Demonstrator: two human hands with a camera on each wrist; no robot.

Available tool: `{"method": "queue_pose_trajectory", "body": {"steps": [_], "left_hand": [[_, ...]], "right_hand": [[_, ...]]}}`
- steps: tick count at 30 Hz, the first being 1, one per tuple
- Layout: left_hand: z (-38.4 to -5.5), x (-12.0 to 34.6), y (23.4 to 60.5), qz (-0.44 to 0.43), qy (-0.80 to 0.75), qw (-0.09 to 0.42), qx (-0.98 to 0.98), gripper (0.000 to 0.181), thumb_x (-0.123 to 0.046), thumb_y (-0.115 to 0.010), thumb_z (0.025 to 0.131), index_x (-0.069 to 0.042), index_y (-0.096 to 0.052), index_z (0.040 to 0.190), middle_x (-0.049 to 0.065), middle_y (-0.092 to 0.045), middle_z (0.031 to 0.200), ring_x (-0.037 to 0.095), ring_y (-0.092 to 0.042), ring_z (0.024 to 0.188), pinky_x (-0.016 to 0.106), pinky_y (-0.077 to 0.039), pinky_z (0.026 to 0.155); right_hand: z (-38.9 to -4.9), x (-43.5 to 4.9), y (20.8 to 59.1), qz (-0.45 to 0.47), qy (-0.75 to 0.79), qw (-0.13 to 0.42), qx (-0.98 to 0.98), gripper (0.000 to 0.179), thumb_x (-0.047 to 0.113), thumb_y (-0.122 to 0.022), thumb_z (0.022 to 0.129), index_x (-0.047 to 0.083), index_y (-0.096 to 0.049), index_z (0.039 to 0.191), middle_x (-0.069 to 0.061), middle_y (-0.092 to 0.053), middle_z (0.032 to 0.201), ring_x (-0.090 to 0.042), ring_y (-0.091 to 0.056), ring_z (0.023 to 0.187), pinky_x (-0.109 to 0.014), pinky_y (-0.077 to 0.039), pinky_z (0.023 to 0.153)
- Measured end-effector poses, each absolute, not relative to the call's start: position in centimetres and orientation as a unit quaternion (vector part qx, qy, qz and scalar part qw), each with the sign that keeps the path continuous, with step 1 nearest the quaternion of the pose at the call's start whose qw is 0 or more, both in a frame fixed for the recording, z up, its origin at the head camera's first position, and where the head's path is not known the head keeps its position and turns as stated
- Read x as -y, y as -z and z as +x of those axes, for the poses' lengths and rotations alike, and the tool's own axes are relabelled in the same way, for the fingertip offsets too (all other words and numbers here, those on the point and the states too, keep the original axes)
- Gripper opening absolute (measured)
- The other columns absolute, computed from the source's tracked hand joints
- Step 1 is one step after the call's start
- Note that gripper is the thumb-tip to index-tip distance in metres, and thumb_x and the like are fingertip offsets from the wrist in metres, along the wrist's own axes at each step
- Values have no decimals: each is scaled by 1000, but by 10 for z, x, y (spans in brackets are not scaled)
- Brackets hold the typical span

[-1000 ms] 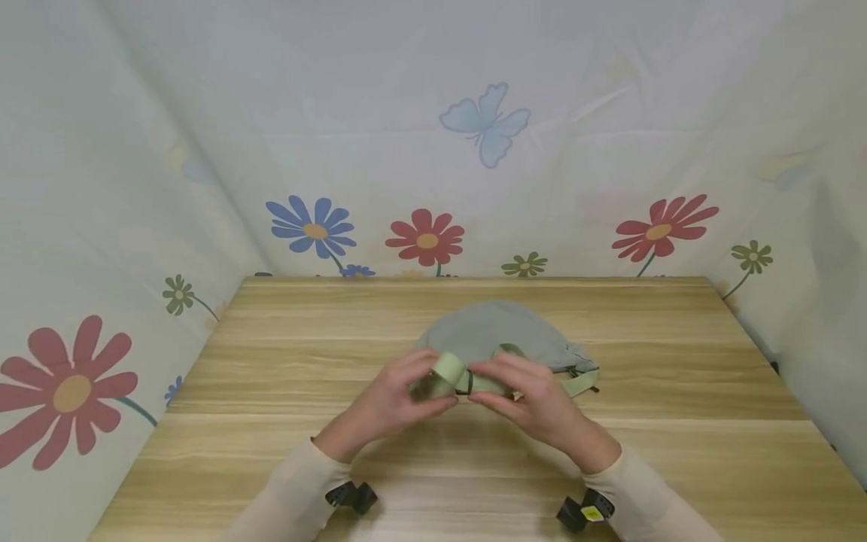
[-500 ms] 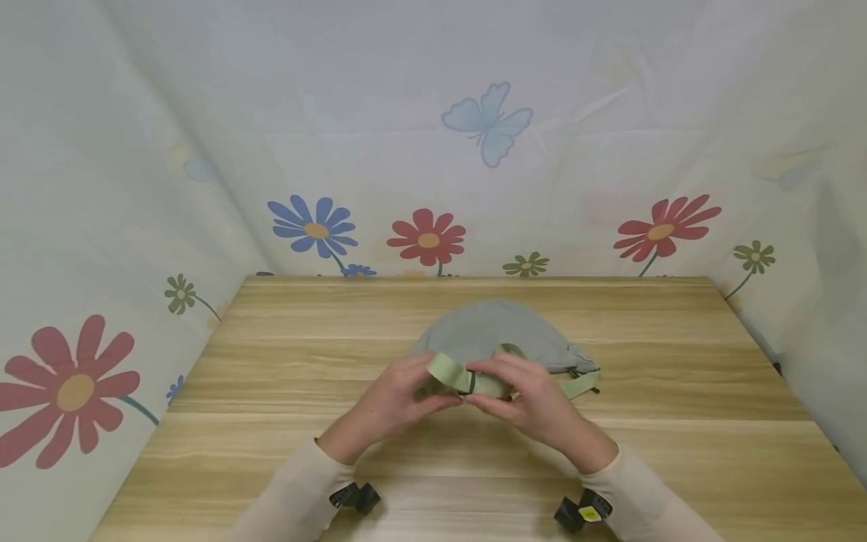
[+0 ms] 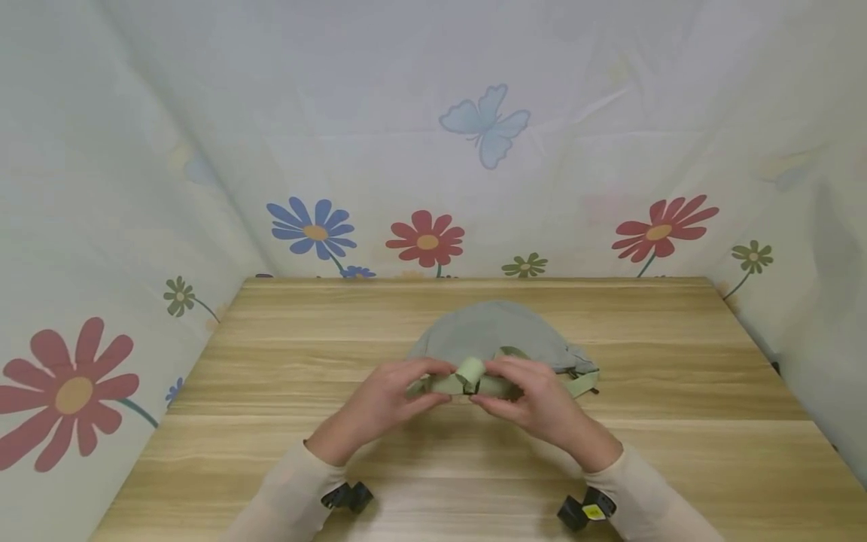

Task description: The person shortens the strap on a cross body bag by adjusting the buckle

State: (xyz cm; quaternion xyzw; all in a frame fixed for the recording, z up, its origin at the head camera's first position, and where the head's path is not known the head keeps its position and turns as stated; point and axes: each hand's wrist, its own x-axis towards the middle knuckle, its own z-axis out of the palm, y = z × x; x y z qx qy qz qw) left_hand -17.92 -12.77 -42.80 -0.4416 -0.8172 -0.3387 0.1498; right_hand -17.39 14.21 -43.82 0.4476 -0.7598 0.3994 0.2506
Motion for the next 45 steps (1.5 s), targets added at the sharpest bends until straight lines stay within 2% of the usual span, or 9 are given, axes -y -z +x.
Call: {"method": "queue_pose_trajectory", "body": {"steps": [3, 9, 14, 21, 30, 37, 45], "left_hand": [[-179, 131, 426, -444, 325, 172, 817, 35, -10, -91, 86, -8, -76, 117, 6, -81, 118, 21, -78, 110, 32, -63, 98], [-183, 140, 426, -446, 317, 199, 813, 33, -10, -93, 83, -8, -76, 111, 3, -79, 107, 15, -75, 97, 29, -65, 89], [-183, 150, 427, -437, 318, 189, 820, 36, -10, -94, 82, -7, -77, 113, 3, -79, 108, 12, -73, 93, 27, -64, 85], [-179, 168, 425, -436, 316, 151, 829, 39, -8, -93, 84, -7, -78, 119, 2, -75, 108, 9, -66, 89, 25, -63, 74], [-179, 194, 424, -427, 337, 132, 829, 40, -5, -93, 82, -9, -78, 119, 0, -76, 109, 9, -69, 94, 24, -62, 80], [-180, 215, 427, -423, 329, 139, 833, 40, -4, -94, 80, -10, -78, 116, -2, -75, 106, 6, -66, 90, 25, -61, 77], [-183, 236, 434, -409, 355, 122, 832, 44, 3, -93, 78, -13, -77, 117, -1, -76, 107, 7, -67, 91, 16, -58, 83]], "right_hand": [[-175, -144, 437, 446, -393, 265, 759, 31, 30, -79, 101, 1, -77, 114, -12, -81, 102, -20, -77, 83, -21, -61, 72], [-176, -149, 435, 441, -395, 278, 756, 31, 30, -79, 101, 1, -77, 111, -13, -82, 102, -23, -78, 86, -22, -62, 77], [-176, -153, 433, 443, -406, 275, 750, 30, 25, -83, 98, 0, -77, 113, -15, -81, 103, -26, -79, 88, -22, -63, 80], [-176, -158, 432, 436, -398, 280, 757, 37, 36, -73, 105, 1, -78, 116, -14, -82, 105, -27, -79, 90, -20, -62, 82], [-178, -164, 432, 440, -398, 271, 758, 42, 39, -69, 106, 0, -78, 114, -15, -82, 103, -26, -79, 88, -21, -62, 77], [-178, -167, 430, 444, -405, 262, 755, 39, 39, -70, 105, 2, -79, 114, -13, -82, 102, -24, -78, 86, -19, -61, 74], [-177, -169, 429, 438, -419, 254, 754, 36, 38, -72, 104, 3, -79, 113, -13, -82, 102, -20, -77, 85, -17, -59, 74]]}}
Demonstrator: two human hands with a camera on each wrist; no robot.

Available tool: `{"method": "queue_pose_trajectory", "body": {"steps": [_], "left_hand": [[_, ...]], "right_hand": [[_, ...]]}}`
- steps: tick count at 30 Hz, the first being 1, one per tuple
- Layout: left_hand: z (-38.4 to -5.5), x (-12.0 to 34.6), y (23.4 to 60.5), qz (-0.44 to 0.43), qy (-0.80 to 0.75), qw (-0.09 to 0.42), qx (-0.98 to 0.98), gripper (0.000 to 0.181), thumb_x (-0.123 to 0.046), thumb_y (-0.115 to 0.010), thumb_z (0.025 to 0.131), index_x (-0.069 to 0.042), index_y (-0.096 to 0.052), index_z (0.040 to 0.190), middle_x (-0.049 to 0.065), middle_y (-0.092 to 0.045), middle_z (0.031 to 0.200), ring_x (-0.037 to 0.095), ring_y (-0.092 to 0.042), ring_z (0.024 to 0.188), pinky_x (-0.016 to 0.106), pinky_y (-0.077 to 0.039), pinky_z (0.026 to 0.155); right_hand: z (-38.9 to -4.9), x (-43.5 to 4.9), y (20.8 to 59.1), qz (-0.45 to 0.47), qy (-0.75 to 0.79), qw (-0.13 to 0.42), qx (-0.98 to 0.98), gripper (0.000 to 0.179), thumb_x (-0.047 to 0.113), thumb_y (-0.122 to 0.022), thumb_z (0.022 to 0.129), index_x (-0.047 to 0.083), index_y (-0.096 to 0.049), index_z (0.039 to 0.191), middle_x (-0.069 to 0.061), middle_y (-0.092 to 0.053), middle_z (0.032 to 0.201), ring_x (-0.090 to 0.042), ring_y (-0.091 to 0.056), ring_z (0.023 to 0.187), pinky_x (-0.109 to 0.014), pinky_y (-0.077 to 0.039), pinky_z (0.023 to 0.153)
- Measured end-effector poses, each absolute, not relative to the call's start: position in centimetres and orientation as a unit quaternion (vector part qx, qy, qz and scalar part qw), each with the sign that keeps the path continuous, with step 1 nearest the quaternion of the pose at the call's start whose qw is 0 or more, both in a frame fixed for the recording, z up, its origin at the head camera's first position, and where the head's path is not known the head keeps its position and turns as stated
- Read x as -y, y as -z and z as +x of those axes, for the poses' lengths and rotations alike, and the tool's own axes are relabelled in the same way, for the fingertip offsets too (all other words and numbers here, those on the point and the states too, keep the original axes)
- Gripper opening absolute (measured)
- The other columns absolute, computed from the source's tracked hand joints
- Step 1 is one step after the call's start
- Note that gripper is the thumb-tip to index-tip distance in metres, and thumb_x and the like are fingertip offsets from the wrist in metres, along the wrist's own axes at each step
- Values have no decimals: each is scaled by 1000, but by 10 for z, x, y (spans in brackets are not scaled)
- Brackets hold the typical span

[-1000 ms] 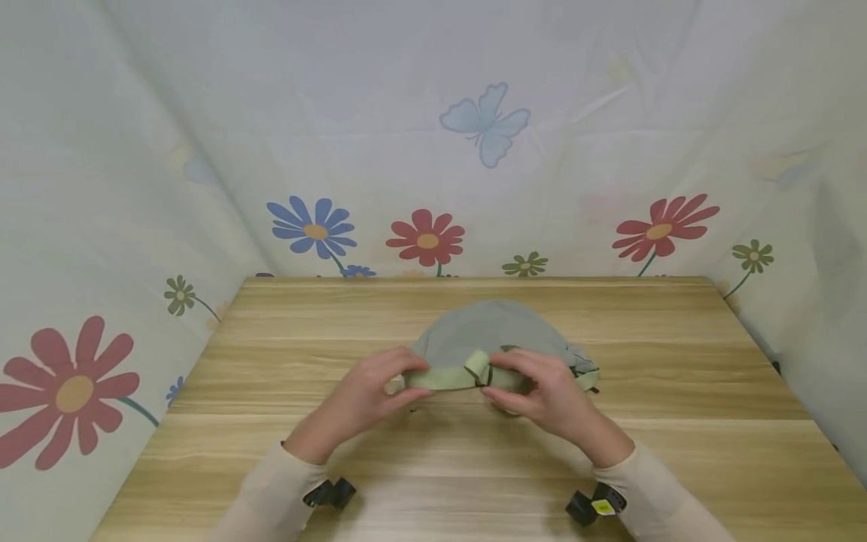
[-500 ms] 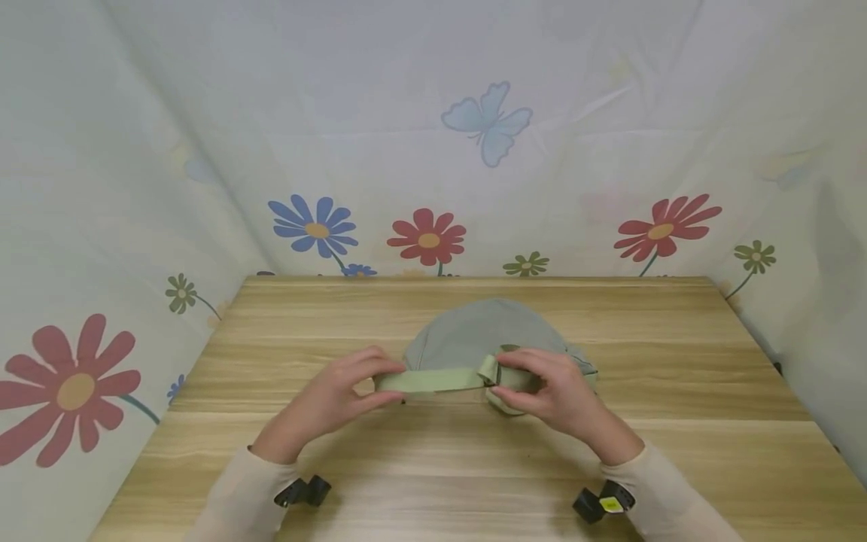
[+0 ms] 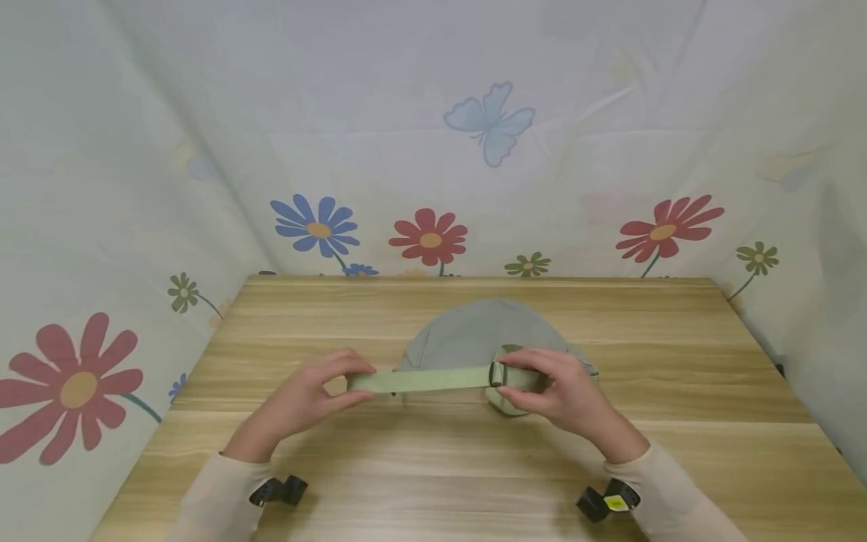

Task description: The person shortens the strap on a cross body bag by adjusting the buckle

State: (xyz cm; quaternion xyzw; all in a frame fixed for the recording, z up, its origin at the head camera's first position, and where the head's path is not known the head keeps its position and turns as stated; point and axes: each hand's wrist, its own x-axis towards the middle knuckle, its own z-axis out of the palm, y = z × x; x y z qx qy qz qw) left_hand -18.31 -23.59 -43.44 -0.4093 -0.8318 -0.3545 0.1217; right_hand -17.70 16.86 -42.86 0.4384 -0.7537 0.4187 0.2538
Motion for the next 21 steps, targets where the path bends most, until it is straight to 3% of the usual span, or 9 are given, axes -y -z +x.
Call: {"method": "queue_pose_trajectory", "body": {"steps": [9, 17, 21], "left_hand": [[-187, 250, 442, -376, 403, 92, 829, 36, 1, -88, 86, -15, -78, 117, 1, -77, 108, 6, -73, 97, 22, -63, 85], [-191, 249, 445, -368, 382, 84, 844, 37, -2, -89, 86, -14, -77, 120, -1, -77, 110, 7, -72, 100, 24, -62, 90], [-190, 233, 443, -363, 337, 57, 866, 42, -8, -88, 90, -12, -72, 129, 4, -75, 118, 17, -73, 108, 37, -63, 96]], "right_hand": [[-178, -169, 432, 436, -435, 238, 752, 35, 38, -74, 103, 5, -79, 113, -11, -82, 102, -17, -76, 84, -17, -58, 72], [-178, -165, 431, 441, -440, 250, 741, 36, 39, -73, 103, 4, -79, 112, -12, -82, 101, -18, -76, 83, -17, -59, 73], [-177, -158, 430, 441, -440, 268, 735, 35, 37, -73, 104, 4, -79, 112, -12, -82, 100, -19, -76, 83, -17, -59, 74]]}}
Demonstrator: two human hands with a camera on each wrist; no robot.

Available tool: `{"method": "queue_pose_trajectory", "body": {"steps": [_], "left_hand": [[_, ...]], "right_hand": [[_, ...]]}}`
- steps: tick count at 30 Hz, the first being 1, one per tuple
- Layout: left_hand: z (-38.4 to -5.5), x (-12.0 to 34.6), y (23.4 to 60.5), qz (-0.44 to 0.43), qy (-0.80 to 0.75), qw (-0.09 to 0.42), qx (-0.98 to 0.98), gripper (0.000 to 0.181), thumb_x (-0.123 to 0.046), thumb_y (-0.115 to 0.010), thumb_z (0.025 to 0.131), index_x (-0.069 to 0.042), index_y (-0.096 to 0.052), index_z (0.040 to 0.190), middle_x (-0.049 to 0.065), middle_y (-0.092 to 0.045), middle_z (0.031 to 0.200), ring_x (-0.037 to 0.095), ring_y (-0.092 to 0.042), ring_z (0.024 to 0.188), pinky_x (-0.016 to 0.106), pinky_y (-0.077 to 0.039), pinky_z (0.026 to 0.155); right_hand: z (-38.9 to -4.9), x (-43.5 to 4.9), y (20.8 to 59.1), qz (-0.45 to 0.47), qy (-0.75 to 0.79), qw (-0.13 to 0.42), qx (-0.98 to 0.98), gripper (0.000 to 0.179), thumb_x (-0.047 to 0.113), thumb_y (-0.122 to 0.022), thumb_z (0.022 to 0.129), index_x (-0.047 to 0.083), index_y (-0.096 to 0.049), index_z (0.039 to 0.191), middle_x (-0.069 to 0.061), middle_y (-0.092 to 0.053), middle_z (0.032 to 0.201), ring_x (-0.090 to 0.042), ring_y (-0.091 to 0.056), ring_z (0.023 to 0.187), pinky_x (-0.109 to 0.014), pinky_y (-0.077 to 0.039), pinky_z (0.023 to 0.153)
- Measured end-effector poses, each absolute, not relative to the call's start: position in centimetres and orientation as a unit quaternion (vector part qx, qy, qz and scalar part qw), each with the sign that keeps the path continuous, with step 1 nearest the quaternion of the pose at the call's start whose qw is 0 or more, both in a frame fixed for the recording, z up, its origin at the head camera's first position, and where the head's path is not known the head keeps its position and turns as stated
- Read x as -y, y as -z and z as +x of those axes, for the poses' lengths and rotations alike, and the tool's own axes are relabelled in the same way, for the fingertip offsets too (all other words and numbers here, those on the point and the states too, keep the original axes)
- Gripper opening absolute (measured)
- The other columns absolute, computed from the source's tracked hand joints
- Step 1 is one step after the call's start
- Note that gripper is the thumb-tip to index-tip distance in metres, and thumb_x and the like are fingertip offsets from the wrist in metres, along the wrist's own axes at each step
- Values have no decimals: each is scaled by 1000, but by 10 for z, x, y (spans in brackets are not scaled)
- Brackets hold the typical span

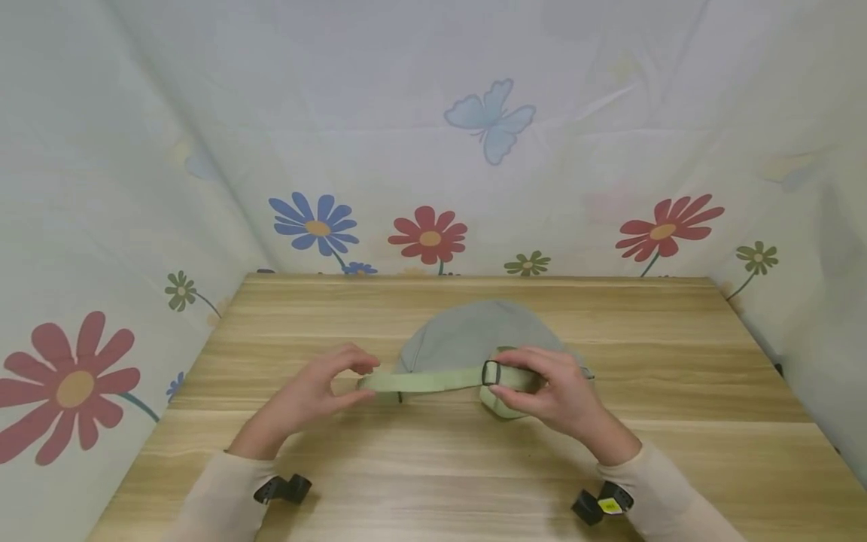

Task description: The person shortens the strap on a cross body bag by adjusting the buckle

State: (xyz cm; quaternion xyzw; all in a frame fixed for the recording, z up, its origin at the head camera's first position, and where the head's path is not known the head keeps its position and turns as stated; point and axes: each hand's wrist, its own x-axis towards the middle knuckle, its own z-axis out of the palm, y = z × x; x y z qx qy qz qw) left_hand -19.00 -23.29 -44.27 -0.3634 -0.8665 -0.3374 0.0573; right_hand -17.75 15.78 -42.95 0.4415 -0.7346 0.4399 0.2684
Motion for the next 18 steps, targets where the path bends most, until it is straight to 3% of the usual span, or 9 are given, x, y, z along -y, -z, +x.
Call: {"method": "queue_pose_trajectory", "body": {"steps": [3, 12, 18], "left_hand": [[-185, 211, 437, -369, 311, 45, 875, 45, -14, -88, 91, -10, -70, 133, 8, -74, 124, 23, -72, 113, 44, -62, 99], [-177, 134, 427, -402, 341, 42, 849, 53, -26, -88, 92, -8, -67, 137, 7, -72, 132, 21, -70, 118, 38, -61, 102], [-173, 112, 426, -374, 417, 30, 828, 38, -21, -80, 100, -9, -70, 134, 3, -75, 129, 17, -70, 116, 35, -61, 101]], "right_hand": [[-177, -152, 430, 441, -437, 272, 735, 33, 36, -74, 104, 5, -79, 113, -11, -81, 100, -20, -76, 84, -19, -59, 74], [-174, -140, 430, 431, -444, 229, 751, 28, 29, -78, 102, 6, -77, 117, -7, -80, 104, -16, -74, 87, -18, -57, 75], [-172, -140, 429, 432, -434, 213, 761, 29, 22, -82, 99, 4, -76, 122, -6, -79, 105, -10, -67, 80, -17, -54, 67]]}}
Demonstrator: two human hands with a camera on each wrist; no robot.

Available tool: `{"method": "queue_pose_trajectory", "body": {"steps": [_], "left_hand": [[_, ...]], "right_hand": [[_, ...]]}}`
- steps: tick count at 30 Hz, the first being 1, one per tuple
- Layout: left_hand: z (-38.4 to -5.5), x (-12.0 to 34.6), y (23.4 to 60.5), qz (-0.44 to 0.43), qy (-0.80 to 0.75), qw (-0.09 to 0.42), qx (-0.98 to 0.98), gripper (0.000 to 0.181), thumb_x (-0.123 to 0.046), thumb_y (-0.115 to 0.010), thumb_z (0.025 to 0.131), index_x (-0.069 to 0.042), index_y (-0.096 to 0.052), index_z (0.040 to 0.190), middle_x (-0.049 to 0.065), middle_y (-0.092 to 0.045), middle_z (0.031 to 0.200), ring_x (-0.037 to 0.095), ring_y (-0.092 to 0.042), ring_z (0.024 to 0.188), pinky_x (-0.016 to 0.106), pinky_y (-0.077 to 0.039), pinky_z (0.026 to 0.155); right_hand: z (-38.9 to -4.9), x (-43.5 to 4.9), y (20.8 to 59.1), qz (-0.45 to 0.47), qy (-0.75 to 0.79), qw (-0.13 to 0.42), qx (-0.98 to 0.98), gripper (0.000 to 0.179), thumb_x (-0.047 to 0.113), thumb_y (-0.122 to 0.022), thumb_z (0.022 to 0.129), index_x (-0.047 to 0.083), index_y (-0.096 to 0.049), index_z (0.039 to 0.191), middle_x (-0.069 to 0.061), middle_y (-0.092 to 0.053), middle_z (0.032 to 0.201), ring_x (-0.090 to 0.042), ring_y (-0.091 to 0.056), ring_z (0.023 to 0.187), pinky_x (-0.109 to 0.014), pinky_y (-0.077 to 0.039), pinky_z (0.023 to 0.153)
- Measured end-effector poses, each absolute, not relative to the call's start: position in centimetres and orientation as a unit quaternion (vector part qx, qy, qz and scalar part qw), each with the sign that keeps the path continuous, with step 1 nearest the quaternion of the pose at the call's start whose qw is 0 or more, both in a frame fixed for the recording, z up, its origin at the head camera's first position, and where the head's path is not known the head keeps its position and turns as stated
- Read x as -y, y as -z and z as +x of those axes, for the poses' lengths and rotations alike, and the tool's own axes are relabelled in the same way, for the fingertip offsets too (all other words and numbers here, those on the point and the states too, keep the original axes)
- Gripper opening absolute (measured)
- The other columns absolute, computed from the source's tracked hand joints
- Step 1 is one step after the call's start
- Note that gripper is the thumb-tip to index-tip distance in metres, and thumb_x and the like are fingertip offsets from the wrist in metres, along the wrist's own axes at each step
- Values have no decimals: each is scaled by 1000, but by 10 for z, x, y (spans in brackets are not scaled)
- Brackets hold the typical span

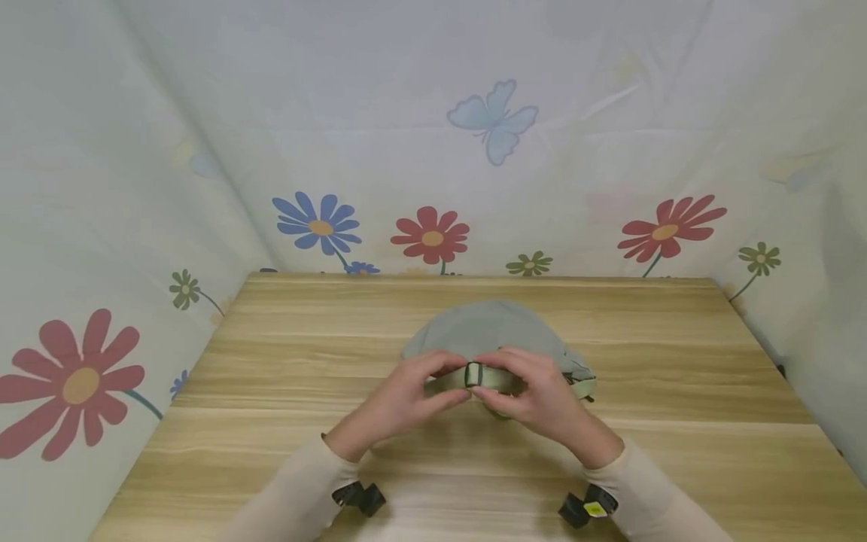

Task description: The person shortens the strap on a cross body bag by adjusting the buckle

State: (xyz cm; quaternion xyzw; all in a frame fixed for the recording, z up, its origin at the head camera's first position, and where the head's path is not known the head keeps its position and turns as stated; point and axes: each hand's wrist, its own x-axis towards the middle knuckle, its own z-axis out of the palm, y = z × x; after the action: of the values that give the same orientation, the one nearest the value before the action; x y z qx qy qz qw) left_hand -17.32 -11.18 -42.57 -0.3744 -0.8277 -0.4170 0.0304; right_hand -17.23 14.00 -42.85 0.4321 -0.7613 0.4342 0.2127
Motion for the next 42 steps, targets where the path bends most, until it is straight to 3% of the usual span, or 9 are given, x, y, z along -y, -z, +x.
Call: {"method": "queue_pose_trajectory", "body": {"steps": [4, 10, 17, 24, 29, 42], "left_hand": [[-173, 111, 425, -365, 448, 29, 815, 29, -17, -77, 102, -9, -72, 130, 4, -77, 123, 13, -69, 107, 29, -60, 93], [-173, 118, 424, -353, 455, 16, 817, 26, -16, -75, 104, -9, -71, 129, 1, -75, 116, 12, -63, 95, 24, -56, 80], [-170, 120, 425, -352, 423, 16, 835, 39, -22, -78, 102, -12, -64, 137, -2, -72, 106, 10, -60, 84, 24, -54, 72], [-169, 116, 424, -366, 405, 57, 836, 32, -22, -76, 103, -16, -64, 132, -2, -79, 114, 9, -68, 99, 29, -59, 85], [-169, 117, 426, -379, 434, 59, 816, 29, -17, -76, 102, -15, -65, 129, -1, -79, 115, 8, -68, 98, 27, -62, 85], [-169, 117, 428, -414, 414, 118, 802, 30, -15, -80, 99, -13, -69, 126, 0, -78, 114, 10, -72, 101, 29, -65, 90]], "right_hand": [[-173, -149, 428, 429, -404, 222, 777, 36, 33, -76, 103, 5, -75, 126, -4, -76, 101, -3, -53, 69, -13, -46, 59], [-175, -163, 430, 435, -364, 247, 786, 40, 43, -65, 107, 8, -76, 122, 4, -65, 88, -1, -41, 69, -11, -38, 60], [-174, -163, 432, 442, -380, 239, 777, 35, 42, -67, 107, 10, -77, 117, 7, -61, 84, 1, -39, 68, -10, -36, 59], [-172, -157, 432, 437, -418, 231, 762, 32, 39, -71, 105, 9, -78, 114, 5, -66, 87, -2, -44, 66, -10, -37, 59], [-170, -152, 434, 434, -440, 225, 753, 26, 34, -73, 105, 10, -78, 115, 5, -65, 87, -4, -45, 66, -11, -38, 60], [-169, -141, 435, 442, -428, 227, 755, 23, 30, -74, 105, 11, -77, 117, 6, -65, 89, -3, -45, 68, -12, -39, 62]]}}
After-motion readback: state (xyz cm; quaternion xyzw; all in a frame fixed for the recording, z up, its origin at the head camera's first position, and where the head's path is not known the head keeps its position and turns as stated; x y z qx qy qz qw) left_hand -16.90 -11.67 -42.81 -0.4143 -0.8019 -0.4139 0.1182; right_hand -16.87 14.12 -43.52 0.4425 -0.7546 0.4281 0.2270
